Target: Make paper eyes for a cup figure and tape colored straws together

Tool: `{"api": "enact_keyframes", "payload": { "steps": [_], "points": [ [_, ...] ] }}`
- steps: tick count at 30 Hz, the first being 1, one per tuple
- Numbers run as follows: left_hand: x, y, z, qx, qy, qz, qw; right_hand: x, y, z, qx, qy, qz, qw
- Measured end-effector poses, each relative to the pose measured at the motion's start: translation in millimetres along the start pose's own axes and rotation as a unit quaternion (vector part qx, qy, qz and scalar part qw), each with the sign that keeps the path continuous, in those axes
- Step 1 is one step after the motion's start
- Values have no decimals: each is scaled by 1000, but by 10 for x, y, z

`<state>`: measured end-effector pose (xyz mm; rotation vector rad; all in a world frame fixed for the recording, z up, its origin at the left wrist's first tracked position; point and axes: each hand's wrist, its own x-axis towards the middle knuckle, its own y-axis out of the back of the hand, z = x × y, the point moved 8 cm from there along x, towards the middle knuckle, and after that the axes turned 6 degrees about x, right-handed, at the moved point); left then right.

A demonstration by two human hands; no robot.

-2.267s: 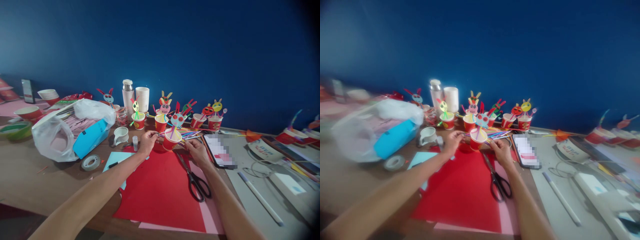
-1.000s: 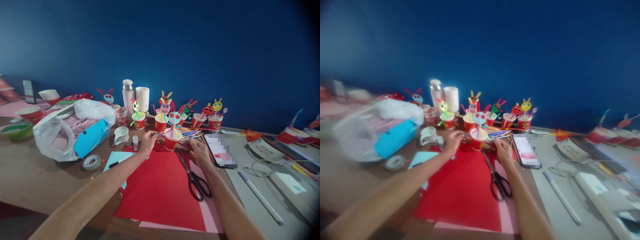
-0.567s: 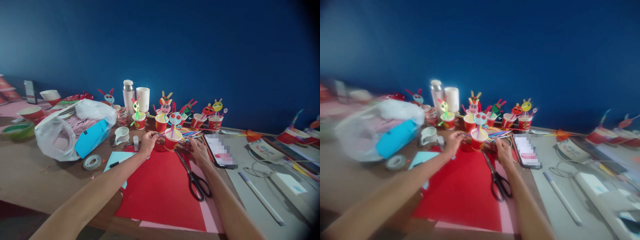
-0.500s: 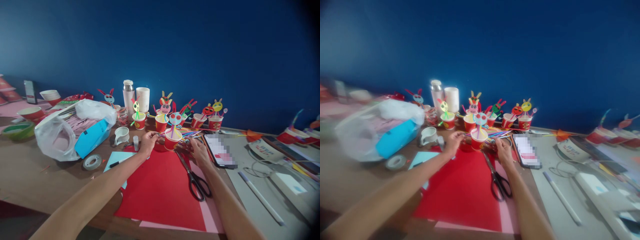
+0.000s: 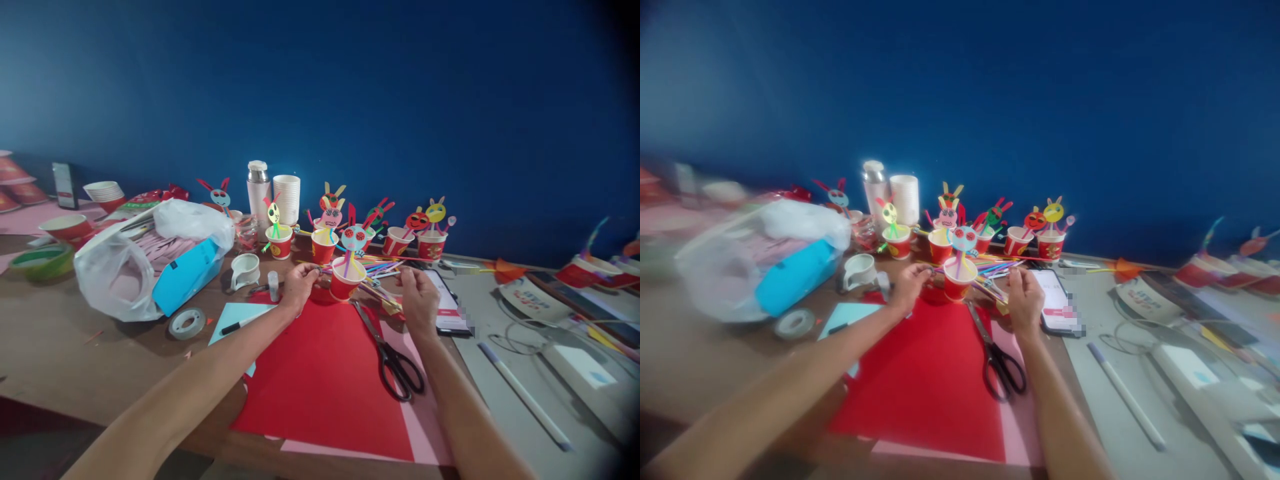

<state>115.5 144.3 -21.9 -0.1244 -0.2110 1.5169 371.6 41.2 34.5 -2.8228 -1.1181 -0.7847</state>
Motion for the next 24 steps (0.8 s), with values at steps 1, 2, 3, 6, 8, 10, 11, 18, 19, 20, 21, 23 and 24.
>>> {"api": "enact_keyframes", "payload": {
  "steps": [1,2,3,6,8,10,11,18,19,20,21,23,24],
  "points": [
    [-5,-4,7,-1,-1,-1,1000,-7,27,-89,-8,28,8,1000],
    [-12,-10,14,-2,-2,-4,1000,-24,31,-185,-14,58,9,998],
    [-19,-17,22,-3,-4,-7,1000,-53,7,-290,-22,90,-3,996],
    [-40,-36,38,-4,-6,-16,1000,-217,-221,-643,-68,198,-94,973],
    [-48,-40,37,-1,-7,-18,1000,-374,-414,-893,-119,277,-152,941],
    [-51,-39,28,4,-7,-17,1000,-507,-615,-1084,-198,332,-198,901],
    [-52,-38,26,5,-8,-17,1000,-562,-723,-1156,-238,353,-223,877],
    [-110,-58,80,-17,-16,-37,999,-629,-1328,-1260,-424,372,-340,752],
    [-118,-61,90,-21,-18,-39,999,-631,-1388,-1242,-439,366,-357,739],
    [-125,-62,97,-26,-21,-40,999,-635,-1437,-1225,-452,360,-372,727],
    [-129,-64,101,-31,-23,-40,998,-639,-1474,-1213,-462,355,-383,717],
    [-133,-73,93,-46,-21,-43,998,-645,-1520,-1204,-475,349,-395,704],
    [-135,-79,87,-53,-18,-44,997,-646,-1533,-1201,-479,346,-399,701]
  ]
}}
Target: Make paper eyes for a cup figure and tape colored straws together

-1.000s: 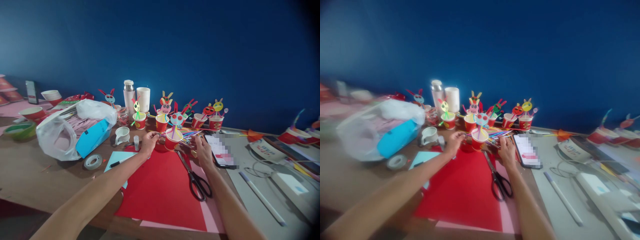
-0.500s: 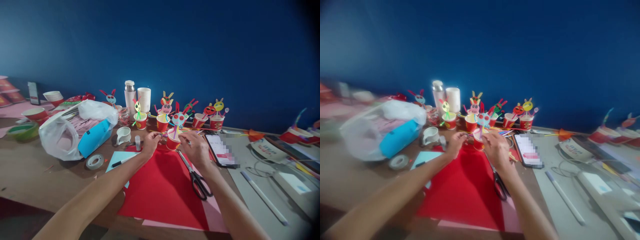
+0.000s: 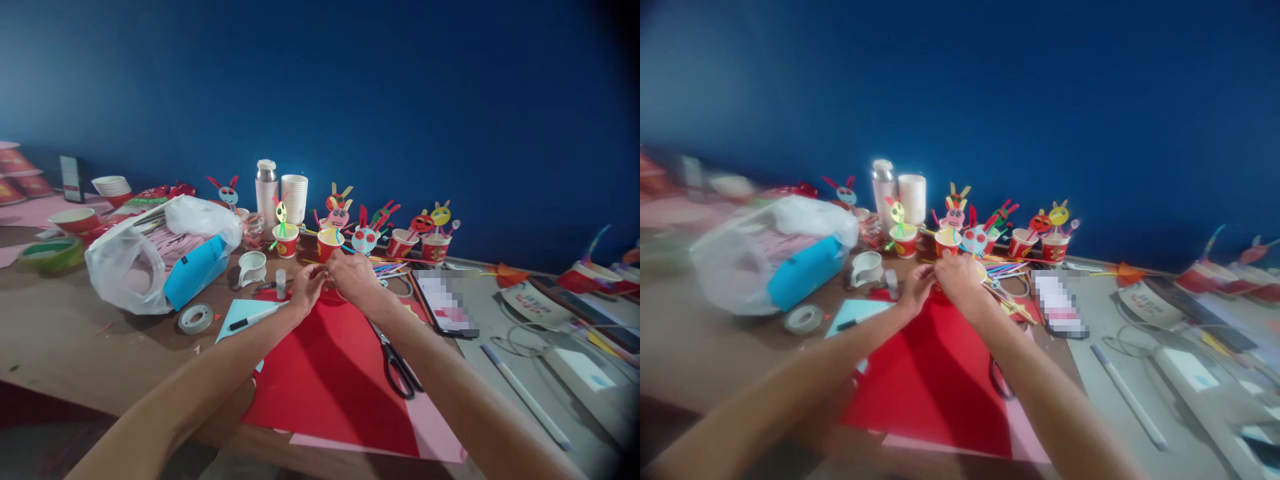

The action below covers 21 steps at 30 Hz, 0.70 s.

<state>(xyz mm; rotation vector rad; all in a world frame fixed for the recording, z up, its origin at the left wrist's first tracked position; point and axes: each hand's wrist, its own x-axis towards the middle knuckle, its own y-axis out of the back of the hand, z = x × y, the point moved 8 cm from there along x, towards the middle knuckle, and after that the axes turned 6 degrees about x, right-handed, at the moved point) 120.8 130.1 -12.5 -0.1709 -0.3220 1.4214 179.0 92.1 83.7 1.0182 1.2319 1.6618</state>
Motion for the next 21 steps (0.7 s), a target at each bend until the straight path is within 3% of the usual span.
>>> {"api": "enact_keyframes", "payload": {
  "steps": [21],
  "points": [
    [-24,-88,-15,-75,2,-38,996,56,-94,37,8,-26,-61,998]
  ]
}}
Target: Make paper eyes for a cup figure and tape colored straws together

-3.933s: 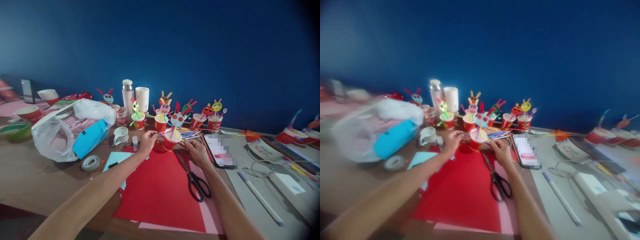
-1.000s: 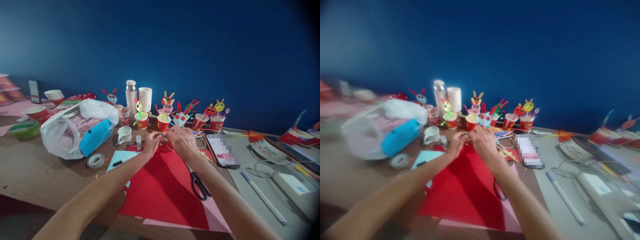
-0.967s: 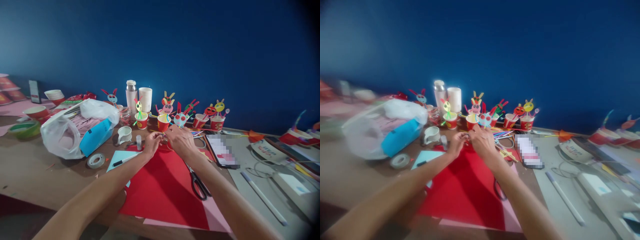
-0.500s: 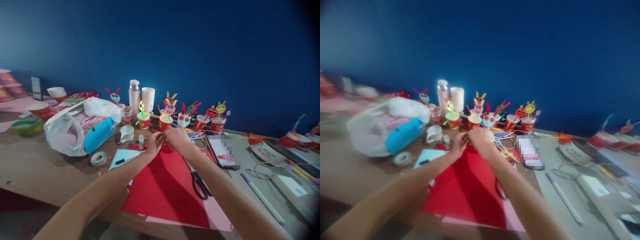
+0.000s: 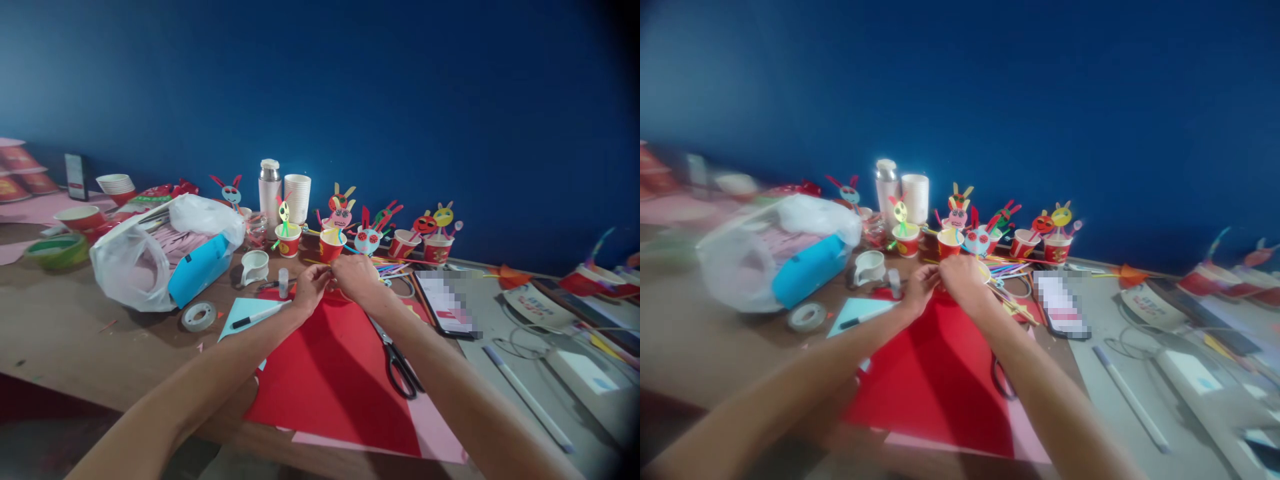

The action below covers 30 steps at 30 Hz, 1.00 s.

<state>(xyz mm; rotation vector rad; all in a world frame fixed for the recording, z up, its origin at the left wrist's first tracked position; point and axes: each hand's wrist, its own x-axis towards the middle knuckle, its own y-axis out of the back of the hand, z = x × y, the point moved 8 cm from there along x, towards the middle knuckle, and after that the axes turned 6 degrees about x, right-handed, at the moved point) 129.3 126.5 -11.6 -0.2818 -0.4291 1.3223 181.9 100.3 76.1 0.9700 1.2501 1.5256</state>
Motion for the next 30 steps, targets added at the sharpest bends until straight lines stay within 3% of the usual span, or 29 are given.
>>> {"api": "enact_keyframes", "payload": {
  "steps": [15,30],
  "points": [
    [16,59,-95,42,28,4,999,-25,19,23,-4,-5,7,1000],
    [22,91,-77,45,13,20,999,-8,0,16,0,-2,4,1000]
  ]
}}
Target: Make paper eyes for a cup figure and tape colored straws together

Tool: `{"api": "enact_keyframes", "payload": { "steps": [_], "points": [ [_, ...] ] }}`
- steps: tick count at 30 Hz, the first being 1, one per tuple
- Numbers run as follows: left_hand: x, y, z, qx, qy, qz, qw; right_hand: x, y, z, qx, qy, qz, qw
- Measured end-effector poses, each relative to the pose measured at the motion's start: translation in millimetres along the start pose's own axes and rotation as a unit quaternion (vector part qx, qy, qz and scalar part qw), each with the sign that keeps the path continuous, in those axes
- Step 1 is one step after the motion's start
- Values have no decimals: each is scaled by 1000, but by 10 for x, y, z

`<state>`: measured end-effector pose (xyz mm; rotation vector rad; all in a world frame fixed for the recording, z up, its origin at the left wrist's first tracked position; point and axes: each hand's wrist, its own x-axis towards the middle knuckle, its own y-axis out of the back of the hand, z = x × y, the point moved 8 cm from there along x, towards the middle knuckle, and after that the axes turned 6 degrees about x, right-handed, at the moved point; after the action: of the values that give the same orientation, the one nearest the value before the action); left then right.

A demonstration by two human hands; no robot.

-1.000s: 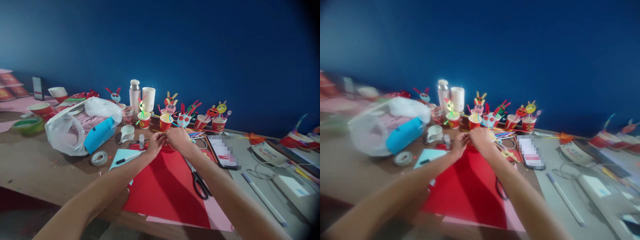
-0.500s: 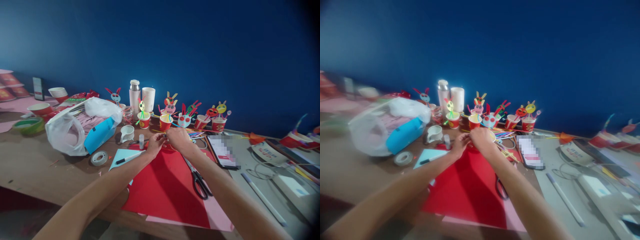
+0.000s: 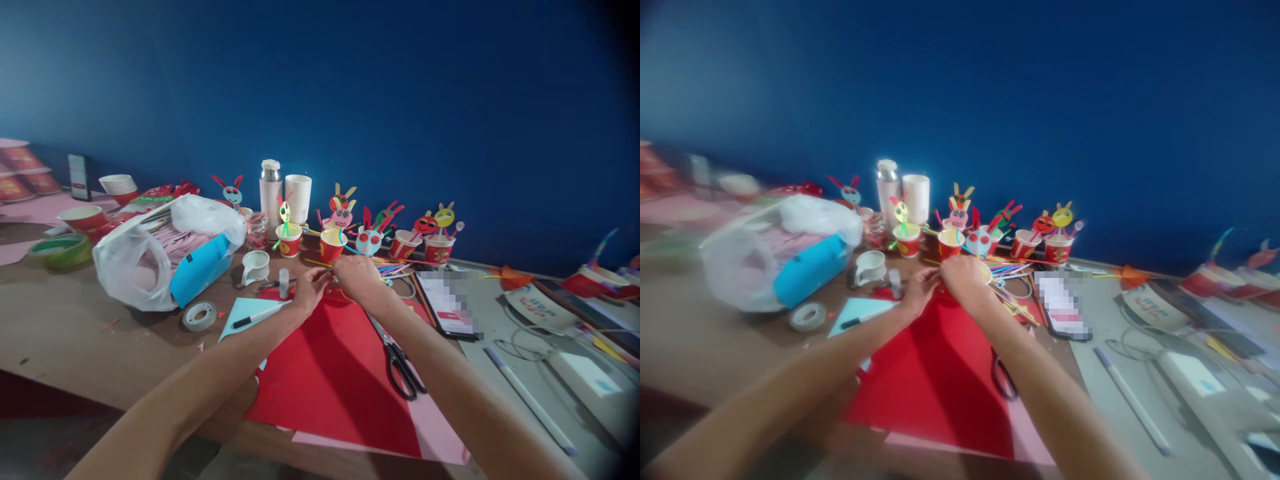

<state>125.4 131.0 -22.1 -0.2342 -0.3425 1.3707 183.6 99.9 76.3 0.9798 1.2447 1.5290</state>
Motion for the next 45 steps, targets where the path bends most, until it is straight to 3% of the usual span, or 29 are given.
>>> {"api": "enact_keyframes", "payload": {
  "steps": [15,18,21,23,25,28,36,45],
  "points": [
    [-15,10,-24,12,7,1,1000,-17,47,17,3,7,42,999],
    [-28,52,-20,33,17,18,999,-185,142,-83,6,30,81,996],
    [-27,70,-10,50,22,23,998,-538,228,-380,35,134,161,977],
    [-20,79,-27,62,29,29,997,-805,192,-565,59,196,190,960],
    [-12,90,-54,72,34,39,996,-1011,75,-695,92,242,178,949],
    [-6,93,-82,75,34,45,996,-1177,-79,-720,143,256,179,939],
    [3,71,-77,76,29,29,996,-1232,-406,-597,236,228,228,917],
    [20,89,-116,68,44,45,996,-1282,-517,-715,274,252,206,905]
  ]
}}
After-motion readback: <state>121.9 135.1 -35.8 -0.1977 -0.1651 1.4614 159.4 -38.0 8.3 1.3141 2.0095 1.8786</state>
